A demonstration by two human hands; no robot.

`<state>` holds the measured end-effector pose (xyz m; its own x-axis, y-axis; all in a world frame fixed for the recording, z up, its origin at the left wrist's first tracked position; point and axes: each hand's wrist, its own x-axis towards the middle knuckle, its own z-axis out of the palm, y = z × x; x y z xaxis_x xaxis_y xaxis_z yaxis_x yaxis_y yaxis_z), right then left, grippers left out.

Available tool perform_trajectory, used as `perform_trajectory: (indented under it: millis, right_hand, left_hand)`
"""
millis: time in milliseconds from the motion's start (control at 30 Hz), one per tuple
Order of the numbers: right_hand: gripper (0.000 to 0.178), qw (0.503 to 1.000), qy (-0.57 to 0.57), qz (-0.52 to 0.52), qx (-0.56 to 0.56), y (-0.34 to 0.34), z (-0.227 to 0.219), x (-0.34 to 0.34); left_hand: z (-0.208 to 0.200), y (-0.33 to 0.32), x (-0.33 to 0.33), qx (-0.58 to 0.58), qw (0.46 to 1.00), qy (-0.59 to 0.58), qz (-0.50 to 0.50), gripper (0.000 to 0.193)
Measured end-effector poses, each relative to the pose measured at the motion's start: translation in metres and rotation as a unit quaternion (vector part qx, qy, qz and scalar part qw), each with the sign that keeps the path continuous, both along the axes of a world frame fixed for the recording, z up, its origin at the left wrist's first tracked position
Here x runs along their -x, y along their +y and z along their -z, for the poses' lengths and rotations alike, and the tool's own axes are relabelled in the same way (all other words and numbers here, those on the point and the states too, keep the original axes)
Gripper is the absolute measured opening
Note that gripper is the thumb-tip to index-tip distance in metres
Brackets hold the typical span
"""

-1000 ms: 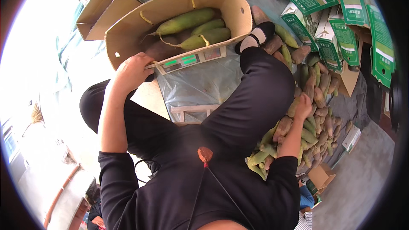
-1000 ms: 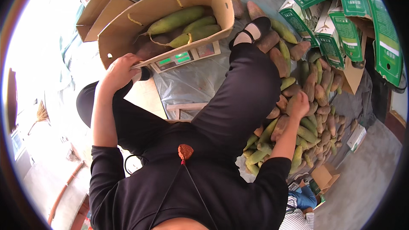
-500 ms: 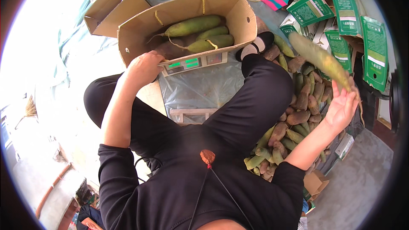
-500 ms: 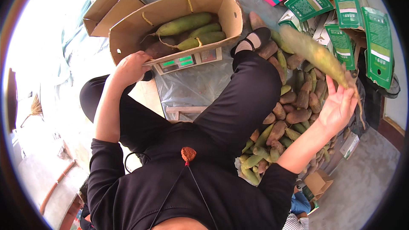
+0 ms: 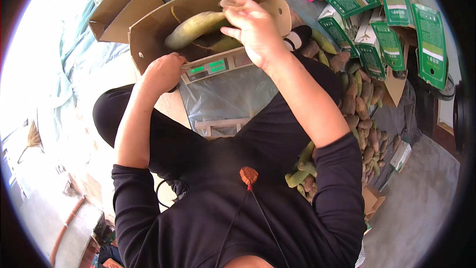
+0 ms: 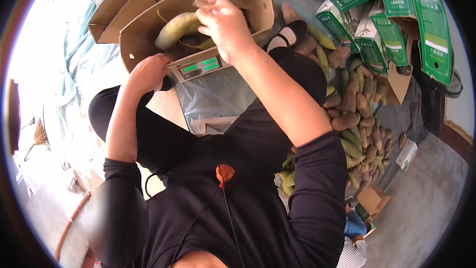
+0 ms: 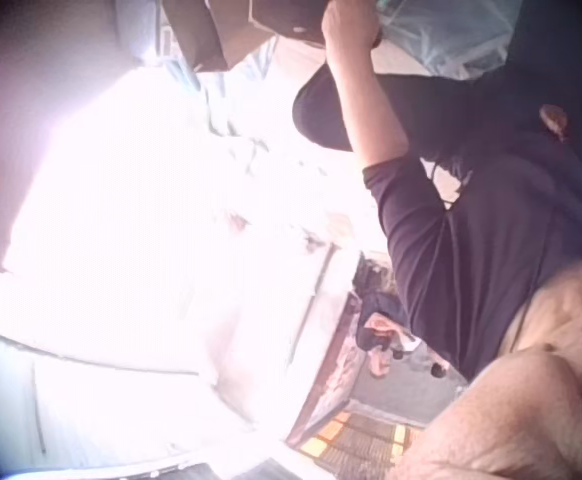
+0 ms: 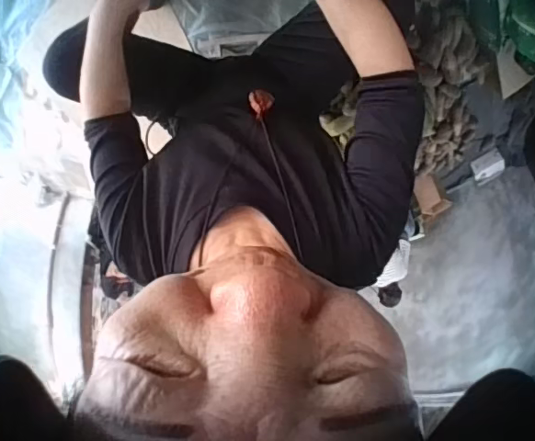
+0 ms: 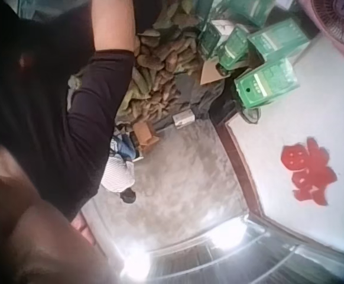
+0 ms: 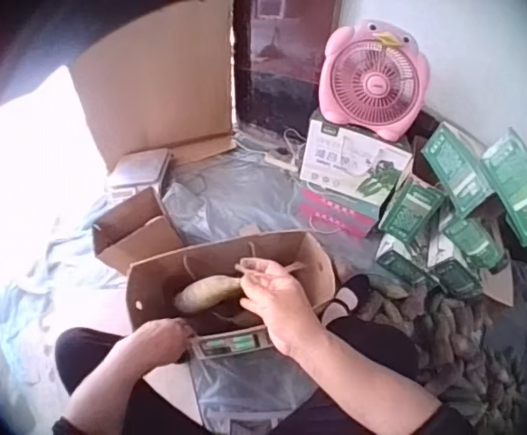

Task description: Picking up large produce items from a pile on the floor, weighing them in a cardboard bag, and setting the bag aside.

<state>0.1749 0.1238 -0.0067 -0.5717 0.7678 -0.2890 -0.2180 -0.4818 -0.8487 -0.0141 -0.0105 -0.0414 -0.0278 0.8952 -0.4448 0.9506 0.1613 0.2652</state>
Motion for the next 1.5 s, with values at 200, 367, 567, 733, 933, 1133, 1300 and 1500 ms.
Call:
perform_trajectory:
  millis: [200,367,567,733,933,1133,1300,1500]
  right_hand:
    - [0.046,0.981,-0.095,-0.049,-0.164,0.013,-0.033,-0.054]
    - [0.033,0.955,-0.185,0.017,-0.229,0.029,-0.053,-0.151]
    - [0.033,0.864,-0.448,0.141,-0.181,0.01,0.056,-0.301]
    - [0.027,0.77,-0.609,0.037,-0.187,-0.075,0.161,-0.407]
    - [0.022,0.487,-0.804,-0.208,-0.27,-0.187,0.229,-0.442]
    - [0.023,0.587,-0.762,-0.255,-0.098,-0.264,0.244,-0.45]
    - [0.021,0.559,-0.811,-0.17,-0.043,-0.258,0.198,-0.432]
    - [0.033,0.487,-0.865,-0.11,-0.045,-0.25,0.143,-0.451]
  left_hand:
    - [-0.005,0.001,0.0,-0.001,1.0,-0.006,0.008,0.027]
    - [-0.017,-0.001,-0.002,-0.005,0.999,-0.03,-0.014,0.033]
    - [-0.028,0.002,0.002,-0.041,0.992,-0.106,-0.057,0.04]
    - [-0.025,0.005,0.008,-0.082,0.976,-0.176,-0.097,0.037]
    - [-0.011,-0.002,0.029,-0.126,0.965,-0.203,-0.111,0.034]
    - [-0.011,0.007,0.021,-0.12,0.972,-0.181,-0.085,0.03]
    - [-0.011,0.007,0.022,-0.127,0.966,-0.195,-0.115,0.029]
    - [-0.008,0.008,0.026,-0.147,0.965,-0.189,-0.105,0.029]
